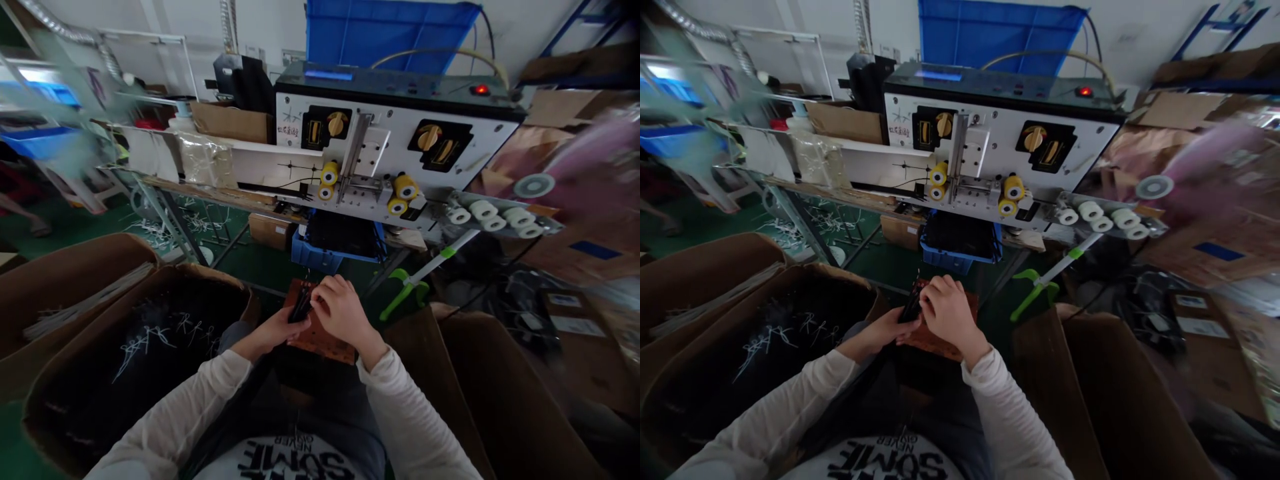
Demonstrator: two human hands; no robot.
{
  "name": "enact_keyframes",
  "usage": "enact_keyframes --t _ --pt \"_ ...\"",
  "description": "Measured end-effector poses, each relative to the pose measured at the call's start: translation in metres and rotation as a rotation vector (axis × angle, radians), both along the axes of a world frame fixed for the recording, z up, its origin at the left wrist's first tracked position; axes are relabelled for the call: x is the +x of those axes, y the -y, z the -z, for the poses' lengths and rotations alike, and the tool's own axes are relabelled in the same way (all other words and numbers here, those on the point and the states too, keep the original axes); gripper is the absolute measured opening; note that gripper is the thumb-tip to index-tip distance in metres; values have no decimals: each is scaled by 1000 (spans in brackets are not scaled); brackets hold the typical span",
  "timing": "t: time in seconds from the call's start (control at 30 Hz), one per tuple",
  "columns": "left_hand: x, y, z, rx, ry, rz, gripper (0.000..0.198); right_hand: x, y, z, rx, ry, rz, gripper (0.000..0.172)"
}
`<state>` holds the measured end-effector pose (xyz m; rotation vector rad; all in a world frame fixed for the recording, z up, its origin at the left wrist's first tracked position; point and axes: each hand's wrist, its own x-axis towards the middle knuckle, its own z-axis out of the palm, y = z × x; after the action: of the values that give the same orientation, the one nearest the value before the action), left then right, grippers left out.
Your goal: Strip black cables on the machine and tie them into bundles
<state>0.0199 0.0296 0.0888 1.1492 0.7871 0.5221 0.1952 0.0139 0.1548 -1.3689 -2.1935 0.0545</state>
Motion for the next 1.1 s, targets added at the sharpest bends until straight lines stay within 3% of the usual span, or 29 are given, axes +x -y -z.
enact_keyframes --t 0.1,0.23,0.43,0.6,0.8,0.9,1.1 --pt "1 1 -1 14 -3 25 41 8 -7 -1 26 -180 10 14" --pt "3 3 -3 39 -15 37 38 2 -17 9 -56 -387 -58 55" --pt "-4 2 2 71 -73 50 42 -10 -22 25 -162 -552 -83 35" --pt "-17 3 7 34 -43 -24 46 -16 -39 21 -184 -803 -39 40" --pt "-33 9 8 -106 115 -203 44 -51 -96 -2 -381 -1307 -59 40" --pt "-42 13 9 -170 174 -306 43 -72 -131 -15 -430 -1512 17 41" --pt "-59 25 3 -185 225 -410 42 -101 -187 -36 -365 -1768 124 29"
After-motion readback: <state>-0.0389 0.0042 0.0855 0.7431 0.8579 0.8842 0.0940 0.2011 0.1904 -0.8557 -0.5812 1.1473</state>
